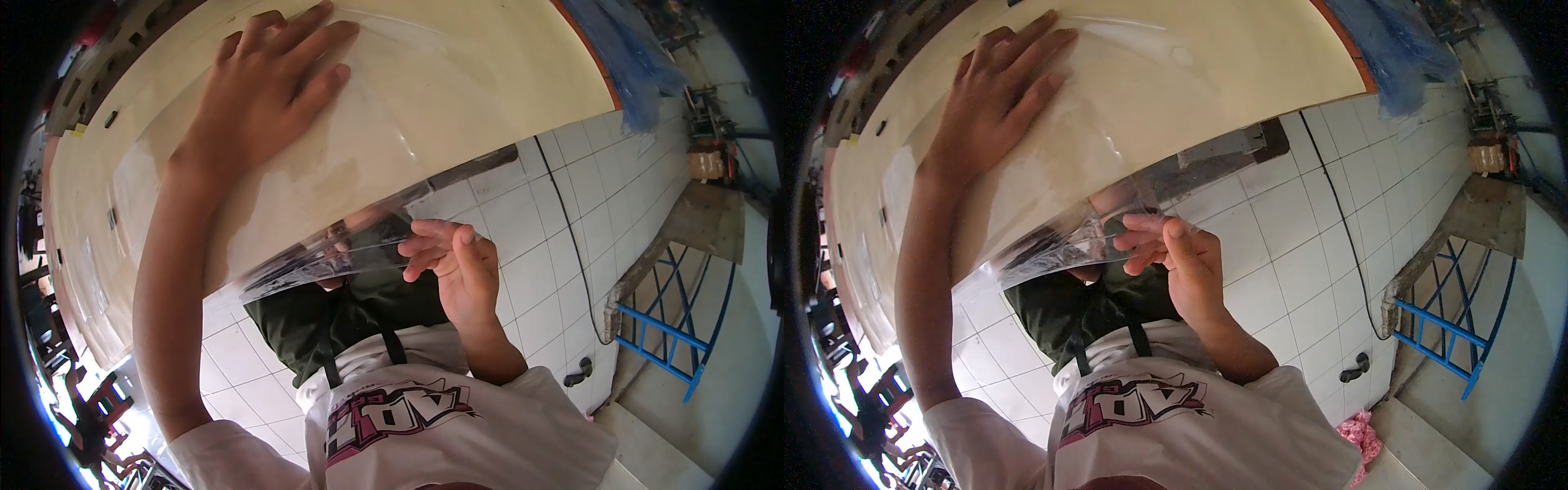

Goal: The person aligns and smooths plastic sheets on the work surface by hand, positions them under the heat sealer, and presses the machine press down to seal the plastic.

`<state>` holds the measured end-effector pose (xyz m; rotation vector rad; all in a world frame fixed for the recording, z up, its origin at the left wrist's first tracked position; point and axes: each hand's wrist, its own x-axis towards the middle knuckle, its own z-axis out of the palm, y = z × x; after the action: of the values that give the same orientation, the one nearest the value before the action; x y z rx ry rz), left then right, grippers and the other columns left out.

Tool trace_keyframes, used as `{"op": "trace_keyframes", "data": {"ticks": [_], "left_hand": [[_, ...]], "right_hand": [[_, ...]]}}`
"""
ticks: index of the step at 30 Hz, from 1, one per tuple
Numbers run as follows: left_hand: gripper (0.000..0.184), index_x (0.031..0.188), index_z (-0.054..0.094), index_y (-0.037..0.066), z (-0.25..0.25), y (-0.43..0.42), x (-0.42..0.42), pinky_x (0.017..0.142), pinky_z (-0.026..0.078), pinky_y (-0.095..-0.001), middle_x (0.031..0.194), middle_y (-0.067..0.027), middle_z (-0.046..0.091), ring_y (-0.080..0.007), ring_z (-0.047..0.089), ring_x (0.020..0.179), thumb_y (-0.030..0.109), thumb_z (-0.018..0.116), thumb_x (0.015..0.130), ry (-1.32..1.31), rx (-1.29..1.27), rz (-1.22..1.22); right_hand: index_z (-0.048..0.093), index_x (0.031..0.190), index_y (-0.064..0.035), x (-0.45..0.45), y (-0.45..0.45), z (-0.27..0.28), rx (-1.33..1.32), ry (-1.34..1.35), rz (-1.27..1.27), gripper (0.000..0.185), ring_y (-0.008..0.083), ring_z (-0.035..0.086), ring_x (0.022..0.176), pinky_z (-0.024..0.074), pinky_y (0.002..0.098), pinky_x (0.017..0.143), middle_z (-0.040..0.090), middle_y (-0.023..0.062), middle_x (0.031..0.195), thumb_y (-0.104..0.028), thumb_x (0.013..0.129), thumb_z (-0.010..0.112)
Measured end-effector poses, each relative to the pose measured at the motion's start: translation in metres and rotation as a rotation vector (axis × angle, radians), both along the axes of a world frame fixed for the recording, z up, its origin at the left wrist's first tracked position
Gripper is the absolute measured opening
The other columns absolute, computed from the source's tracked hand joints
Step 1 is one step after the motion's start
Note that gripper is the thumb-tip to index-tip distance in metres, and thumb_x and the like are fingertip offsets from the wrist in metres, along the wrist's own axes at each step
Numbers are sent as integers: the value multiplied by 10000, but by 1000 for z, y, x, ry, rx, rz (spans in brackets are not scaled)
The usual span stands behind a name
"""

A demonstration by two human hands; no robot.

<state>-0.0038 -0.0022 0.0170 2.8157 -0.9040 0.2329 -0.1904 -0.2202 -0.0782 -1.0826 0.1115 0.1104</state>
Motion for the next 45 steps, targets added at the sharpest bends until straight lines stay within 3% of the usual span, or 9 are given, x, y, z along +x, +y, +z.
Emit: {"op": "trace_keyframes", "data": {"ticks": [2, 8, 9, 12, 18, 23, 26, 39, 45], "left_hand": [[472, 1423, 541, 216, -26, 5, 10, 1124, 334, -520, 1528, -68, 474, -365, 463, 1298, 372, 494, 980, -323, 104, -36], [462, 1338, 591, 174, -30, 3, 7, 1019, 424, -534, 1443, -65, 550, -330, 527, 1214, 404, 541, 940, -337, -51, -18], [461, 1330, 594, 169, -30, 2, 7, 1012, 424, -532, 1435, -68, 555, -339, 528, 1203, 404, 539, 937, -334, -70, -19], [489, 1399, 542, 155, -22, 2, 3, 1087, 366, -520, 1506, -81, 489, -354, 474, 1277, 364, 520, 958, -233, -11, 8], [486, 1343, 584, 149, -19, -1, 6, 1046, 385, -520, 1465, -94, 524, -356, 506, 1217, 387, 546, 922, -232, -56, -2], [518, 1371, 566, 138, -12, -1, 2, 1079, 350, -523, 1492, -96, 499, -382, 466, 1251, 376, 554, 911, -168, -48, 17], [511, 1365, 569, 130, -9, -3, 1, 1079, 339, -517, 1487, -103, 492, -384, 451, 1262, 367, 552, 913, -137, -50, 18], [503, 1363, 587, 116, 0, -4, 1, 1074, 323, -500, 1323, -147, 503, -363, 431, 1261, 360, 564, 924, -45, -47, 35], [506, 1358, 591, 106, -3, -4, 1, 1074, 318, -497, 1403, -149, 483, -365, 434, 1249, 368, 554, 927, -72, -32, 24]], "right_hand": [[653, 1180, 88, 0, 1, 1, -2, -2, -16, 552, 217, 719, 818, 582, 319, 713, 728, 217, 984, -421, 1055, 480], [657, 1092, 108, -3, 5, 4, -179, 5, -93, 497, 228, 712, 769, 585, 319, 670, 719, 205, 899, -369, 1048, 525], [668, 987, 75, -1, 10, 9, -212, 0, -159, 424, 229, 706, 700, 585, 359, 563, 711, 160, 826, -323, 1046, 535], [656, 952, 65, -3, 9, 7, -270, -21, -151, 407, 218, 686, 653, 577, 356, 553, 703, 151, 809, -313, 1046, 539], [628, 889, 57, -2, 12, 1, -286, -99, -211, 353, 221, 630, 564, 538, 365, 514, 660, 143, 759, -247, 1045, 537], [658, 824, 61, -5, 16, -4, -257, -82, -286, 375, 158, 635, 584, 504, 290, 566, 671, 100, 673, -206, 1040, 507], [611, 785, 63, -5, 15, -4, -330, -148, -267, 388, 223, 584, 527, 513, 356, 489, 636, 163, 717, -210, 1043, 513], [573, 678, 65, -1, 12, -15, -351, -226, -248, 553, 218, 555, 484, 472, 314, 440, 583, 159, 589, -333, 1054, 499], [576, 651, 63, -2, 11, -19, -358, -245, -251, 564, 215, 554, 485, 465, 308, 432, 577, 151, 577, -329, 1050, 507]]}}
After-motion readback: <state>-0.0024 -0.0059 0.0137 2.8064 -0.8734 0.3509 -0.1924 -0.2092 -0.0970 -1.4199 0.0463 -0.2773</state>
